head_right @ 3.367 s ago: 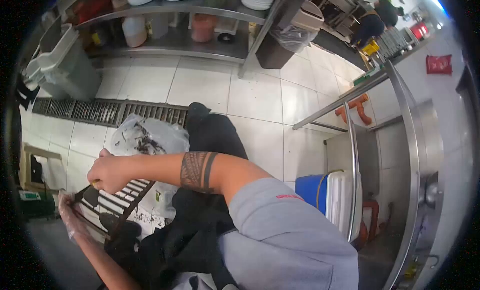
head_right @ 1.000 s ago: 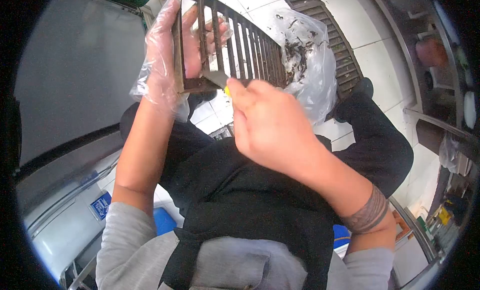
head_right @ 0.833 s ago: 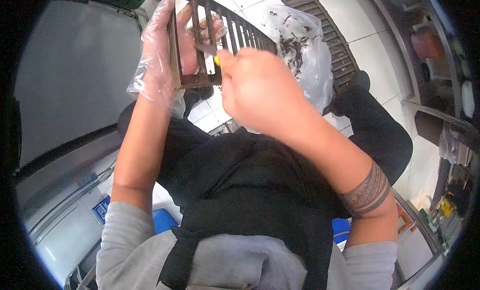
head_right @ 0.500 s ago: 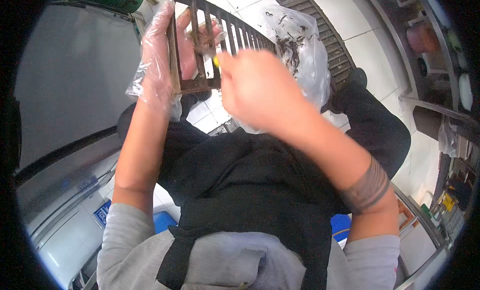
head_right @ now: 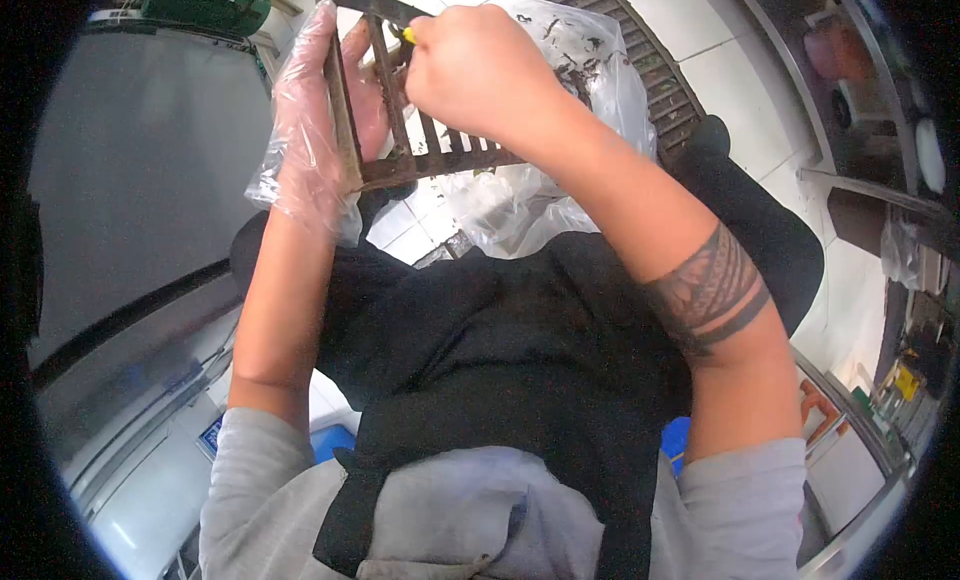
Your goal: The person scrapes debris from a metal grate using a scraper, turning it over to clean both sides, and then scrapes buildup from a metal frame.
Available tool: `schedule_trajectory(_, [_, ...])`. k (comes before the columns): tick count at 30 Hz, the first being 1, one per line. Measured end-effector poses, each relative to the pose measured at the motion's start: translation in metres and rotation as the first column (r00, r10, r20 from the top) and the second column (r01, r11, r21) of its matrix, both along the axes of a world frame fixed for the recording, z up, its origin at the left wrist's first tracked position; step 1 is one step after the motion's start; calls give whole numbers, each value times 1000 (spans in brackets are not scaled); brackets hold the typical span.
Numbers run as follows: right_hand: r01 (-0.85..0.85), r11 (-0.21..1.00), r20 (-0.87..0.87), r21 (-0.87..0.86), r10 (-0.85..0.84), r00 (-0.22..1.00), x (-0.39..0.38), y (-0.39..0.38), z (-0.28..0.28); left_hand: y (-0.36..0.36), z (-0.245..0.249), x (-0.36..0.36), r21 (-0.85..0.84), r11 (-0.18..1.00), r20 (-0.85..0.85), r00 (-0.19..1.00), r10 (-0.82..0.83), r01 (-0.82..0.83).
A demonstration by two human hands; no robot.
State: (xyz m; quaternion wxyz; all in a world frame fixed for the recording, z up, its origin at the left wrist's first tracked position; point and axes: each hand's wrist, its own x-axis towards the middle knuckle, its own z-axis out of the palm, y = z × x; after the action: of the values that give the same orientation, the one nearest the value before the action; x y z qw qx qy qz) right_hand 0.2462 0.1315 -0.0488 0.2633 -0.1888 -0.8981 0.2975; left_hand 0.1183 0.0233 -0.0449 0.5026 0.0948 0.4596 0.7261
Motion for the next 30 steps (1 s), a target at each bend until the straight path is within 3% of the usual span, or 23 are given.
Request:
schedule_trajectory(3, [-6,997,41,74,3,999,15,-25,1,-6,-4,-7,-14,1000,18,1000,7,-7])
schedule_trajectory(5, [-5,997,25,-77,7,1000,31,-42,7,-6,1,-11,-52,999,78,997,2,2])
schedule_trajectory(8, [53,998,33,-44,-51,998,-9,-3,-1,-4,4,-2,-5,997,56,996,-70,71])
schedule_trajectory(9, [99,988,21,-117,-97,995,-18,5,0,1,12,12,-12,1000,-1,1000,-5,5])
schedule_trajectory(12, [76,980,58,-185,-67,996,-18,8,-9,-1,9,5,-12,999,33,999,-32,32])
schedule_trajectory(13, [92,924,-92,-370,-135,987,-22,4,-16,-2,9,3,-12,999,47,998,-38,38])
schedule_trajectory(14, [86,925,-95,-369,-129,987,-17,5,-21,-4,9,2,-10,999,44,999,-32,33])
schedule_trajectory(16, [190,825,45,-532,-197,979,4,1,-7,-3,19,11,-63,998,23,1000,9,-8])
schedule_trajectory(18, [193,805,136,-561,-140,981,32,2,6,-1,30,23,-127,991,1,999,40,-40])
schedule_trajectory(21, [158,861,159,-484,-91,983,75,-9,22,-1,39,24,-180,983,-39,999,36,-43])
schedule_trajectory(23, [-61,925,-5,-375,64,998,100,-19,24,0,59,42,-210,974,-121,991,54,-79])
schedule_trajectory(24, [-66,923,-6,-379,68,998,106,-27,31,-1,53,36,-214,973,-122,991,58,-84])
schedule_trajectory(26, [-156,974,29,-167,163,986,115,-42,52,1,37,16,-145,989,-35,999,-36,30])
schedule_trajectory(27, [-151,974,24,-168,157,987,120,-49,61,4,37,17,-148,988,-65,997,-41,31])
schedule_trajectory(28, [-125,975,73,-185,140,987,123,-56,70,7,43,34,-154,985,-199,979,46,-78])
schedule_trajectory(30, [-88,976,124,-200,115,986,129,-60,83,21,37,27,-187,981,21,999,-36,40])
